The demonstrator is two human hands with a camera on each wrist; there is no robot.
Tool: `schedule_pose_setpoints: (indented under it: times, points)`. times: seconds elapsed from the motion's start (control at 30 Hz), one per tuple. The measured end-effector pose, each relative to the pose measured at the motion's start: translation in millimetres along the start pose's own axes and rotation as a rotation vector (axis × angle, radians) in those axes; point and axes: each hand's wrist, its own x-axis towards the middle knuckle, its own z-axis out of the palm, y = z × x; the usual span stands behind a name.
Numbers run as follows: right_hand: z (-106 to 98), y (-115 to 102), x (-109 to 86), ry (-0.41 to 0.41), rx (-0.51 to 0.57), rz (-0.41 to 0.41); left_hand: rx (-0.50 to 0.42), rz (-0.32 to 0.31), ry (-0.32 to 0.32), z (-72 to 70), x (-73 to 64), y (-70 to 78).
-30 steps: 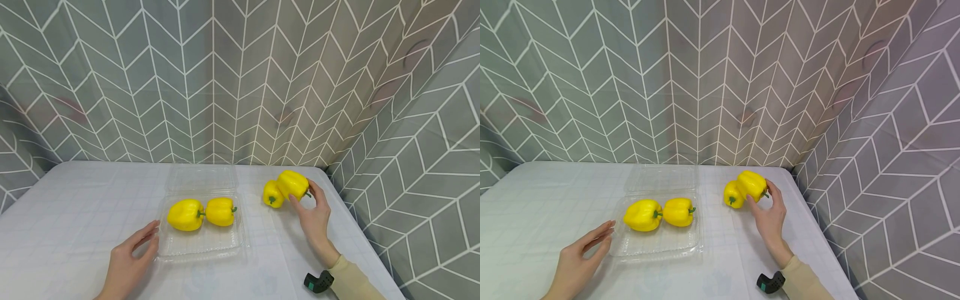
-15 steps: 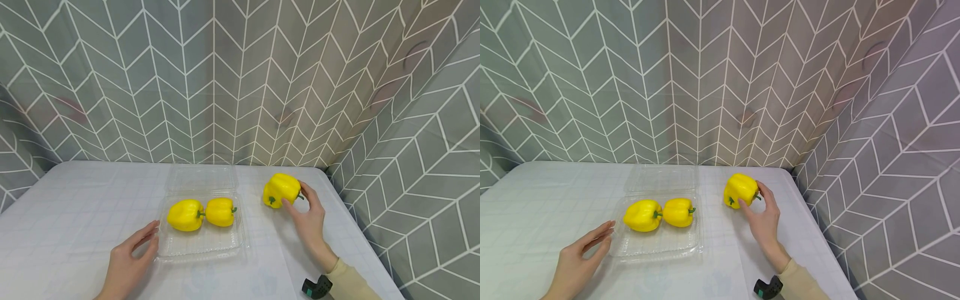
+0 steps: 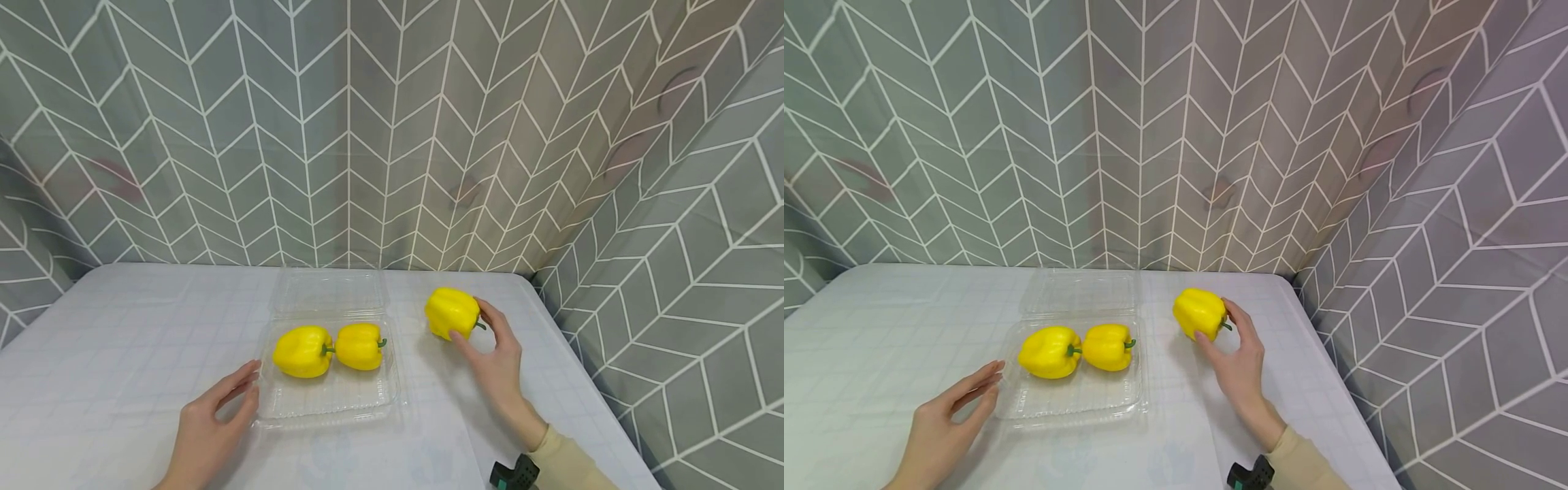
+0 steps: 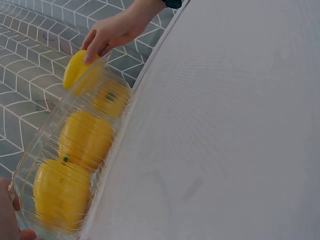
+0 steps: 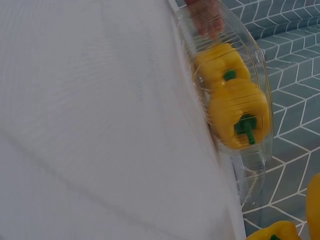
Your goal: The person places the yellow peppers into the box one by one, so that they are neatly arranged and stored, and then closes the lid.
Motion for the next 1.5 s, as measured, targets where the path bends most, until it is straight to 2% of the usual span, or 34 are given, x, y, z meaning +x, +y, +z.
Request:
schedule_pose_setpoints:
  times: [0.67,1.0,1.2,1.5]
  points:
    - [16.4,-18.5,-3.4,-0.058,0.074,-0.083,-0.013,0.024,0.018,0.8,0.3,0.4]
    - [33.1,10.7,-7.8,-0.107,0.104,-0.092,-0.022,0.033,0.018,1.9,0.5,-1.0]
    - [37.1,10.1,-11.3,-0.125,0.113,-0.131,-0.016,0.027,0.012,1.4,0.7,-0.4]
    - [45.1,0.8,-16.8,-0.173,0.109,-0.140,-0.021,0.031,0.008,1.3,0.7,-0.7]
